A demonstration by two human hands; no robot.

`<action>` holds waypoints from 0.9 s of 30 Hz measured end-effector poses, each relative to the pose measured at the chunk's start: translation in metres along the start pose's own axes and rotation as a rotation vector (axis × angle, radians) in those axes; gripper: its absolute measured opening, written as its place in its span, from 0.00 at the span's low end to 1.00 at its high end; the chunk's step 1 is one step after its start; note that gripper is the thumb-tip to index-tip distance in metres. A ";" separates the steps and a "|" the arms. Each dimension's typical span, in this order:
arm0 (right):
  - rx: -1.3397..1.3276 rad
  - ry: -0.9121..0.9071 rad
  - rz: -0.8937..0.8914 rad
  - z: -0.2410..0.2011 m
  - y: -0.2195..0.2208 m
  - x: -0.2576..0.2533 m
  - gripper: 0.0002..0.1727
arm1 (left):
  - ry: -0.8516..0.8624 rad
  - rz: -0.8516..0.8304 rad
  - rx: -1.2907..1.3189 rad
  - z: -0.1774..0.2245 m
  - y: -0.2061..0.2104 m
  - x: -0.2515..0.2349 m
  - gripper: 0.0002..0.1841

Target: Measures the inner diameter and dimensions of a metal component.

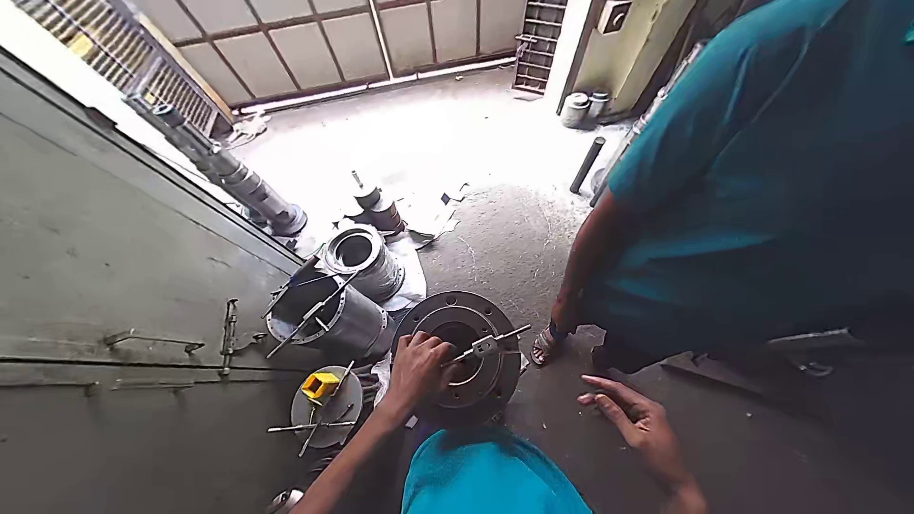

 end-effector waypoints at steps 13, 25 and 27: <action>0.000 0.244 0.128 0.069 -0.003 0.033 0.19 | 0.267 -0.113 -0.055 0.112 0.021 -0.173 0.20; 0.011 0.385 0.277 0.123 -0.029 0.073 0.17 | -0.058 0.053 -0.103 -0.025 -0.047 -0.033 0.45; 0.032 0.402 0.256 0.125 -0.031 0.067 0.17 | -0.079 -0.015 -0.024 -0.021 -0.054 -0.060 0.42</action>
Point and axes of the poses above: each hand's wrist, its own x-axis away from the middle knuckle, its own y-axis out of the palm, z = x × y, the point moved 8 cm from there along -x, towards the middle knuckle, and after that the axes turned 5 degrees about y, right-handed, at the moved point
